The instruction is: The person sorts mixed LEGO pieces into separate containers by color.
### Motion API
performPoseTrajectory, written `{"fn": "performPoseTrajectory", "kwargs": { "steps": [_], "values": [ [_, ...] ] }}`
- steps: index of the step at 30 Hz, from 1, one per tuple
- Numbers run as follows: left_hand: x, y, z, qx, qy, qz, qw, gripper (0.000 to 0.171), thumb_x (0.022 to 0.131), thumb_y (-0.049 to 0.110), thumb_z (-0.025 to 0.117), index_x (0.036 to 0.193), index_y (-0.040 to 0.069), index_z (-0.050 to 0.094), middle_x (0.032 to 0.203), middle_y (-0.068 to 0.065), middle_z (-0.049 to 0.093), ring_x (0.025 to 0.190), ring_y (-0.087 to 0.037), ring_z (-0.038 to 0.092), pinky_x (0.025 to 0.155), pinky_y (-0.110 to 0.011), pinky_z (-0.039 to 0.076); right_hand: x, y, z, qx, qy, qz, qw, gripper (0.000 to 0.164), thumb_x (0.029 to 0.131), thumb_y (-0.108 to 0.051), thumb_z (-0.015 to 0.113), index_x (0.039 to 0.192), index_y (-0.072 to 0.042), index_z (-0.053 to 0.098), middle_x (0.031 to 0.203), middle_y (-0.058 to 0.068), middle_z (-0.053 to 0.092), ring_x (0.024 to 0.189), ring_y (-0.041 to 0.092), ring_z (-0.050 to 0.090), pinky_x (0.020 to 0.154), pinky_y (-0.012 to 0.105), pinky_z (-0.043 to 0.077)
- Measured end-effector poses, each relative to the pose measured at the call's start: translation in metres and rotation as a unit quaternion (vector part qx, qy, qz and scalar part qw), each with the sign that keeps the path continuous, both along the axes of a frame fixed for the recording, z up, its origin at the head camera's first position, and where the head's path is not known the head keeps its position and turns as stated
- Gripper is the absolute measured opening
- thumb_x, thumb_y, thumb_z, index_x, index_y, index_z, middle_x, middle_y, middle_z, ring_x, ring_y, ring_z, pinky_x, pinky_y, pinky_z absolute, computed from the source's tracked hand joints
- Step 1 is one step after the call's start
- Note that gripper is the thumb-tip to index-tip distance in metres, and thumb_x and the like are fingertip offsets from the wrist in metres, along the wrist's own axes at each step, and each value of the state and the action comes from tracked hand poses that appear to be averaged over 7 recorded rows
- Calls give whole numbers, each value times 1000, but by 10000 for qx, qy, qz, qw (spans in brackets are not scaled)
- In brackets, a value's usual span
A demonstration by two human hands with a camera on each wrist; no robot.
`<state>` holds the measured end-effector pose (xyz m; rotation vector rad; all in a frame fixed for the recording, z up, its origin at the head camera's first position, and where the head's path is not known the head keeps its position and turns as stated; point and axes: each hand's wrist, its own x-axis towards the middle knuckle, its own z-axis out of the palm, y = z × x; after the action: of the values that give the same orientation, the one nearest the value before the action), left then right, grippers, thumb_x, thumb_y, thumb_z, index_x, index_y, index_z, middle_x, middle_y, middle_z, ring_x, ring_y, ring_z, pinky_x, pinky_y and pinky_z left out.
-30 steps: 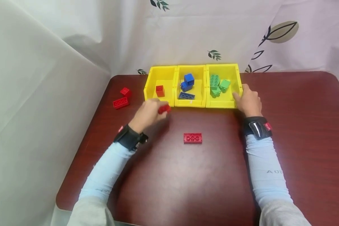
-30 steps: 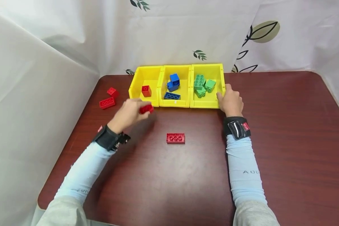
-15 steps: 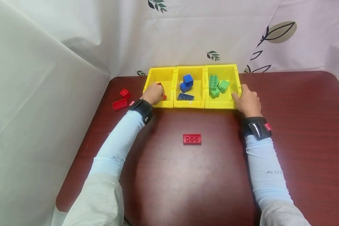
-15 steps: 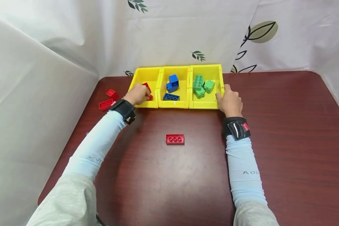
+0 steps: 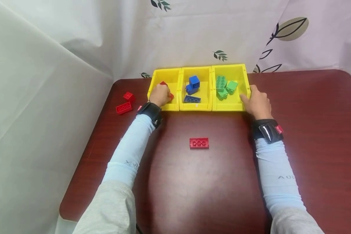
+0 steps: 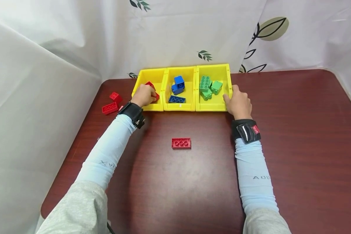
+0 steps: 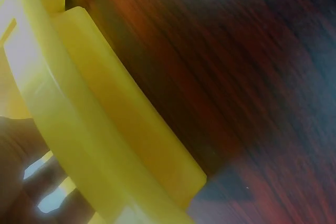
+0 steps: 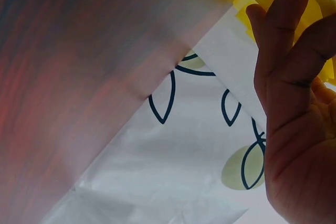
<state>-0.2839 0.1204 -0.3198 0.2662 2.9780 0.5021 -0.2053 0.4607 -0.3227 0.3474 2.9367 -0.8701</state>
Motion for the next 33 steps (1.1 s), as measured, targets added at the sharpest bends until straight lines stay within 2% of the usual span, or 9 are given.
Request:
{"fn": "performPoseTrajectory", "kwargs": {
  "steps": [4, 9, 15, 20, 22, 24, 27, 30, 33],
  "values": [
    [4, -2, 1, 358, -48, 104, 9993, 25, 87, 18, 75, 105, 1, 76, 92, -12, 67, 85, -27, 56, 84, -33, 52, 0, 0, 1, -3, -29, 10, 10000, 63, 102, -43, 40, 150, -4, 27, 115, 29, 49, 97, 45, 49, 78, 54, 42],
    [11, -2, 3, 554, 11, 269, 9981, 22, 88, 16, 73, 103, 1, 76, 91, -12, 66, 83, -27, 56, 85, -33, 54, 0, -2, 4, 13, -2, 29, 10000, 62, 101, -42, 41, 150, -6, 27, 116, 29, 50, 98, 45, 50, 80, 57, 43],
    [13, -2, -4, 474, 218, 96, 9986, 24, 88, 13, 73, 108, 0, 74, 115, -17, 52, 103, -31, 51, 100, -38, 48, 1, 0, 4, 23, -66, 2, 10000, 63, 102, -42, 40, 152, -7, 26, 117, 30, 50, 98, 46, 50, 80, 57, 43],
    [18, -12, -4, 543, 25, -127, 9984, 31, 90, 20, 71, 116, 4, 71, 123, -15, 48, 111, -30, 47, 105, -40, 45, 1, 0, 4, 13, -65, 30, 10000, 62, 102, -41, 42, 152, -7, 26, 115, 29, 50, 97, 45, 51, 78, 55, 43],
    [22, -15, -1, 461, 34, -315, 9984, 33, 92, 25, 68, 119, 6, 70, 123, -14, 48, 110, -28, 48, 104, -40, 46, 1, 0, 3, 35, -49, 23, 10000, 62, 102, -41, 42, 152, -7, 26, 114, 28, 50, 97, 44, 51, 78, 54, 43],
    [31, -17, 5, 364, 234, -558, 9975, 35, 93, 29, 66, 120, 6, 69, 122, -14, 50, 109, -28, 49, 102, -40, 48, 0, 0, 3, 54, -41, 19, 10000, 63, 102, -40, 42, 152, -7, 25, 114, 28, 50, 97, 44, 51, 78, 53, 43],
    [53, -14, 15, 205, 705, -1088, 9913, 36, 94, 30, 66, 120, 6, 68, 119, -14, 56, 106, -26, 53, 98, -41, 50, 0, -1, 4, 31, -88, 24, 10000, 64, 102, -41, 42, 153, -7, 24, 115, 28, 50, 97, 44, 51, 79, 53, 43],
    [84, -5, 20, 154, 1054, -2019, 9736, 33, 93, 30, 67, 117, 7, 70, 114, -11, 63, 103, -23, 59, 94, -37, 53, -1, -2, 4, -2, -143, 11, 9999, 63, 102, -41, 41, 153, -7, 24, 115, 27, 50, 98, 43, 51, 79, 52, 43],
    [115, 9, 17, 97, 1357, -3021, 9435, 27, 91, 26, 70, 110, 7, 72, 107, -8, 67, 97, -20, 63, 88, -32, 55, 0, -1, 3, -14, -170, -34, 9998, 63, 102, -41, 41, 152, -8, 25, 114, 27, 50, 97, 43, 52, 77, 51, 43]
  ]
}}
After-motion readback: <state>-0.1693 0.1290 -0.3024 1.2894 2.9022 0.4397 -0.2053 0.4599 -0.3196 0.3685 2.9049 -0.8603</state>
